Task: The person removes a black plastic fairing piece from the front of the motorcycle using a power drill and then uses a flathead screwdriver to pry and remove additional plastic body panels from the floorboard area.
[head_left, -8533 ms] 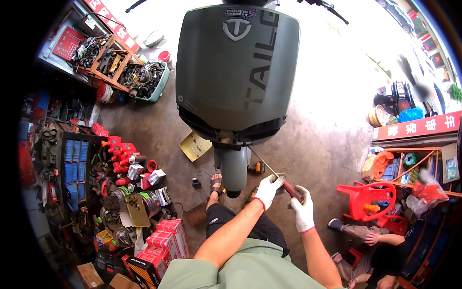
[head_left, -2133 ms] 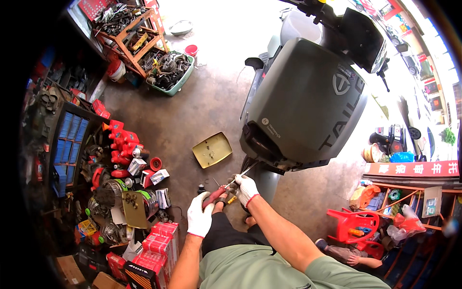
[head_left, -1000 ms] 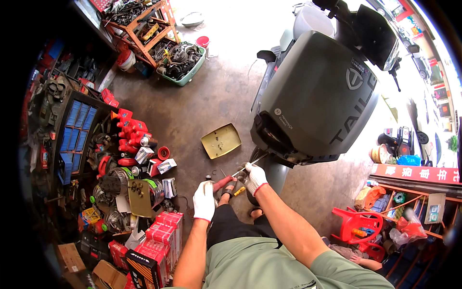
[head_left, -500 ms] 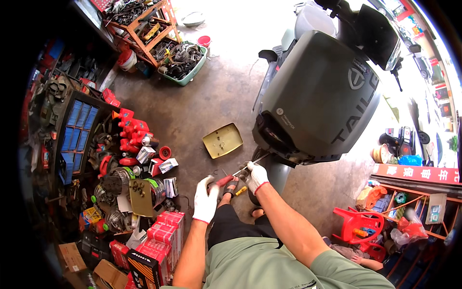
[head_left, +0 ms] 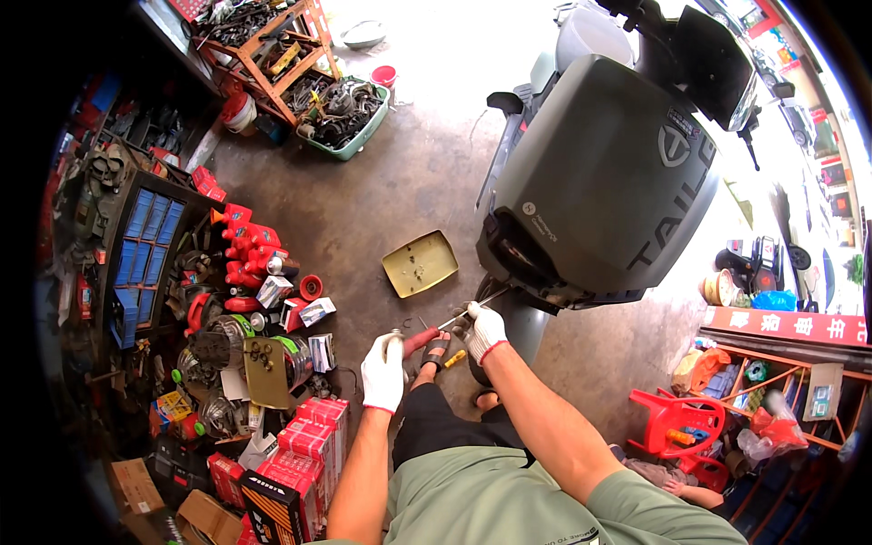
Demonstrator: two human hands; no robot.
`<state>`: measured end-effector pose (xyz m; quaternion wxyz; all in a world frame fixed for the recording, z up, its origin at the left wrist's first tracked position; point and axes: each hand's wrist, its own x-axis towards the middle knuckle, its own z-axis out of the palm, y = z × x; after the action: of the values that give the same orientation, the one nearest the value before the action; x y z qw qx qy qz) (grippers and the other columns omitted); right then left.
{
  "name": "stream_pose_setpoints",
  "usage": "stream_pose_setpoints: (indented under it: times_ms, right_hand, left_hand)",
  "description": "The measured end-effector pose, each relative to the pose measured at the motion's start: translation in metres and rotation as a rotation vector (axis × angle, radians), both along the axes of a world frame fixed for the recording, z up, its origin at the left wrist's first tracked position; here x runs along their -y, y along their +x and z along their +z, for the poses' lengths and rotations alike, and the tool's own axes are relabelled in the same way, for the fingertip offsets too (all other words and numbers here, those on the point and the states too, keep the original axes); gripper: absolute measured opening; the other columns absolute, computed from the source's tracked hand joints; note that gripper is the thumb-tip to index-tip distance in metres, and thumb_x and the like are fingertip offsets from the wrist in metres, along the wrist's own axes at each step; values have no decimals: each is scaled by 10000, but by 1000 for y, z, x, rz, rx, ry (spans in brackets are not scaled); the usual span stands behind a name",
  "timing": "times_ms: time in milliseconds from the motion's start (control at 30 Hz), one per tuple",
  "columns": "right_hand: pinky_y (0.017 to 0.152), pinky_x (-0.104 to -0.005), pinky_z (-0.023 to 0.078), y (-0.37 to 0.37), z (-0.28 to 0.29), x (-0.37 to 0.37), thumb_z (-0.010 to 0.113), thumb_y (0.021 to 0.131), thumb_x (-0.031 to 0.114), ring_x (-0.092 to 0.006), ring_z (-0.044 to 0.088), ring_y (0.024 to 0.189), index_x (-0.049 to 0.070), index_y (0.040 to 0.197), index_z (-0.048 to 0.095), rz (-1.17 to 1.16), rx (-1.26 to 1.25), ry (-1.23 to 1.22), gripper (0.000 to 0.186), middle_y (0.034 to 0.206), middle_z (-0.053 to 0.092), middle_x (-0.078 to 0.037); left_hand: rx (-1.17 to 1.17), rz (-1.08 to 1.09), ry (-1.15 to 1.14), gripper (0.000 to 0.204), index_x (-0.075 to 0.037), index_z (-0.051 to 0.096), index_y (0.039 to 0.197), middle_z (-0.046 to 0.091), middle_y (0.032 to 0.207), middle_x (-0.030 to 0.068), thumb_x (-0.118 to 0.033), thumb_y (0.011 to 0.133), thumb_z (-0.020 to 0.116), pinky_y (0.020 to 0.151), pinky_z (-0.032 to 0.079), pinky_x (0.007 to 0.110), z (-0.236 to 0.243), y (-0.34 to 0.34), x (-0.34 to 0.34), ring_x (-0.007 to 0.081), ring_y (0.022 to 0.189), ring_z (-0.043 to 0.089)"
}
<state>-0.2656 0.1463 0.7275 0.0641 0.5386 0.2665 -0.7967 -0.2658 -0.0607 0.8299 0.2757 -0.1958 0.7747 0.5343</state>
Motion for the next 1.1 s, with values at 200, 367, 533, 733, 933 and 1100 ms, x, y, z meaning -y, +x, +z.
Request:
stream_pose_setpoints:
  times_ms: [200,367,533,733,933,1100]
  right_hand:
    - [515,-400,527,-1,6,-3,470,1007,133,-217,599,598,51,981,572,5,17,-16,134,839,654,-114]
    - [530,-398,525,-3,11,-3,473,1005,137,-215,606,623,55,982,576,-1,49,-28,134,839,650,-107]
    - [618,-381,509,0,7,-5,443,1039,182,-222,604,665,84,1002,576,45,13,-20,169,867,660,-109]
    - [624,-382,508,2,2,-7,444,1037,178,-220,606,668,81,1022,568,52,5,-22,159,885,659,-115]
    - [615,-375,511,5,6,-8,441,1038,163,-219,609,672,73,1039,568,41,-5,-25,155,898,659,-121]
    - [624,-357,522,6,12,-9,476,1019,97,-205,608,675,56,1038,566,51,-35,-17,101,910,657,-127]
  left_hand:
    - [-534,-268,-124,318,-18,603,1253,633,1191,152,-133,958,583,938,507,353,-1,5,3,248,1112,624]
    - [80,-44,14,323,-9,604,1247,638,1183,162,-176,972,574,945,502,356,-4,-1,4,257,1119,628]
    - [-504,-243,-101,356,-26,599,1264,600,1280,208,-214,963,585,962,487,378,1,8,3,311,1109,628]
    - [13,-110,-54,340,-6,608,1232,704,1015,180,-228,980,556,899,522,379,7,-2,1,316,937,687]
    - [-524,-240,-121,361,-7,607,1252,658,1152,188,-222,964,570,935,498,386,-11,15,5,324,1046,652]
    - [-133,-84,5,402,-4,645,1190,679,821,87,-328,1036,464,461,430,290,-29,9,10,121,471,546]
